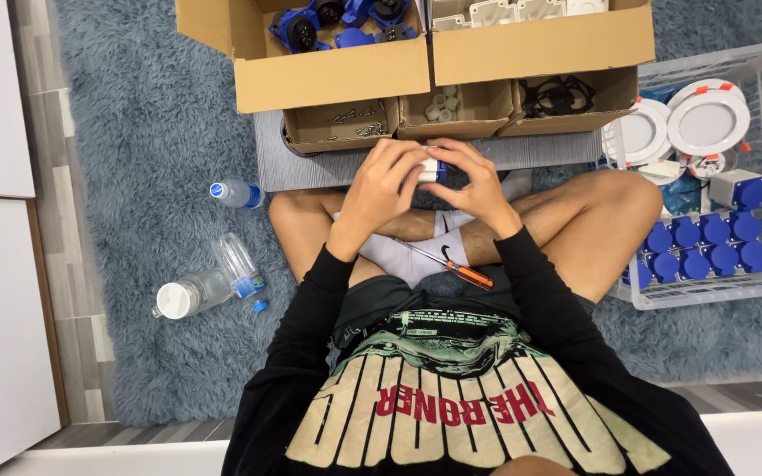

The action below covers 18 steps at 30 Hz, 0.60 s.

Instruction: The person assembles various electrical junction boxes and plastic housings by hand while using a screwdriver.

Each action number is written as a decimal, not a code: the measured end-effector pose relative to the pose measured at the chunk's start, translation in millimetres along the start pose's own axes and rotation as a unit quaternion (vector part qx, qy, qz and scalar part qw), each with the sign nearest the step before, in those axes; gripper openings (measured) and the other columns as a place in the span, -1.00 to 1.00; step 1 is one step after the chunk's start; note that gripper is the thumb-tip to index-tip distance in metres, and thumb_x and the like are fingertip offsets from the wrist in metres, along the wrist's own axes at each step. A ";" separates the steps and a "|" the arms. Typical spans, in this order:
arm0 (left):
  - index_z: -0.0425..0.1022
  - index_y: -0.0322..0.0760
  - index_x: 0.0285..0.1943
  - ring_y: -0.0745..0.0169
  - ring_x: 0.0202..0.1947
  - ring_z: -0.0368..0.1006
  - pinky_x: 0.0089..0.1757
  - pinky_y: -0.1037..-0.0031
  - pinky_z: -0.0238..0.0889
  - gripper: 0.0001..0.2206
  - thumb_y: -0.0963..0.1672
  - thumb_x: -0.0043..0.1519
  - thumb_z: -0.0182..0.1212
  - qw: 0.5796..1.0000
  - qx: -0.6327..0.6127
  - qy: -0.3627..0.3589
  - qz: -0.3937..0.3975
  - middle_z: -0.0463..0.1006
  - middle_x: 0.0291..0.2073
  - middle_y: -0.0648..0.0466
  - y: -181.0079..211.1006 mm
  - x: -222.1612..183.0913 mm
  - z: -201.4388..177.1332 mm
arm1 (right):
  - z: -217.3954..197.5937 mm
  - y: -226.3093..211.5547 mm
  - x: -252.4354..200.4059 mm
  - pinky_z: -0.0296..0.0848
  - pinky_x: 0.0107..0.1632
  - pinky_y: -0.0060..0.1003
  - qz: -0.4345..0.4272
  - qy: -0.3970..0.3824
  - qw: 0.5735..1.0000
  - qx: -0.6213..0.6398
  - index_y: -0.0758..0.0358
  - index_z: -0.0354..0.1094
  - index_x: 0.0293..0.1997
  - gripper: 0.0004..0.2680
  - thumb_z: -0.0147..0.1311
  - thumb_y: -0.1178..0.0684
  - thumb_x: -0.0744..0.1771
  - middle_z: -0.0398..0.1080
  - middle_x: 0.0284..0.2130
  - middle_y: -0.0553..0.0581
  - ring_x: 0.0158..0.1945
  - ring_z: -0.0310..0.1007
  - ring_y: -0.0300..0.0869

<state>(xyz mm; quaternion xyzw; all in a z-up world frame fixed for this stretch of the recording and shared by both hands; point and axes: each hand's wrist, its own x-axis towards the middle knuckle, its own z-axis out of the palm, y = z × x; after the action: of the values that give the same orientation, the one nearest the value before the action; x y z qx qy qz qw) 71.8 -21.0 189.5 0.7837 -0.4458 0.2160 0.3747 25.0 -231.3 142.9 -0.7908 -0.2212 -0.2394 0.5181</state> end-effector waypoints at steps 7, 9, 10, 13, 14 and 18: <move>0.61 -0.25 0.11 -0.05 0.02 0.51 -0.07 0.28 0.40 -0.77 -0.20 0.27 0.35 1.000 0.023 0.005 0.001 0.56 -0.01 0.02 4.4 3.2 -3.8 | 0.5 5.0 -2.0 0.52 0.13 0.15 0.003 0.007 1.000 0.003 0.27 0.56 0.27 -0.61 0.51 0.12 0.30 0.56 0.13 0.37 0.12 0.60 0.28; 0.61 -0.25 0.13 -0.08 0.07 0.50 -0.05 0.29 0.37 -0.72 -0.27 0.23 0.29 1.000 0.015 -0.007 0.001 0.55 0.02 0.02 8.5 2.7 -5.9 | 0.4 2.5 -1.5 0.52 0.13 0.16 0.003 0.008 1.000 0.006 0.28 0.55 0.26 -0.62 0.51 0.13 0.30 0.56 0.13 0.38 0.12 0.60 0.29; 0.61 -0.25 0.14 -0.07 0.07 0.51 -0.07 0.31 0.37 -0.70 -0.29 0.24 0.24 1.000 0.008 -0.014 -0.002 0.56 0.01 0.02 6.1 -0.8 -4.1 | 0.5 -0.1 -0.6 0.52 0.13 0.15 0.004 0.006 1.000 0.006 0.27 0.56 0.27 -0.62 0.51 0.12 0.31 0.56 0.13 0.38 0.12 0.60 0.29; 0.61 -0.27 0.13 -0.07 0.01 0.53 -0.07 0.31 0.42 -0.74 -0.28 0.27 0.25 1.000 0.001 -0.008 -0.005 0.57 -0.03 0.00 3.3 0.4 -4.2 | -0.4 -2.6 2.5 0.52 0.13 0.15 0.005 0.005 1.000 0.005 0.27 0.56 0.27 -0.62 0.50 0.12 0.31 0.56 0.13 0.37 0.13 0.60 0.28; 0.61 -0.28 0.10 -0.08 -0.05 0.54 -0.06 0.30 0.46 -0.79 -0.26 0.30 0.30 1.000 0.001 0.003 -0.007 0.56 -0.06 -0.01 3.5 1.8 -5.1 | -0.5 -2.9 2.6 0.52 0.13 0.15 0.006 0.005 1.000 0.005 0.26 0.56 0.28 -0.62 0.50 0.12 0.31 0.56 0.13 0.37 0.13 0.60 0.28; 0.60 -0.25 0.11 0.00 -0.14 0.52 -0.10 0.28 0.48 -0.80 -0.21 0.32 0.37 1.000 0.019 0.016 -0.011 0.52 -0.10 0.02 -2.9 -2.3 1.0 | -0.8 -2.8 3.0 0.51 0.13 0.16 0.001 0.002 1.000 0.005 0.24 0.55 0.29 -0.61 0.50 0.13 0.30 0.56 0.14 0.36 0.13 0.59 0.29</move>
<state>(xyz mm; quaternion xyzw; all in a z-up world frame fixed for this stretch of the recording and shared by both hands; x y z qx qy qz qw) 73.1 -19.6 186.1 0.7923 -0.4267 0.2327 0.3689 25.5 -230.7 146.9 -0.7880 -0.2205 -0.2389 0.5228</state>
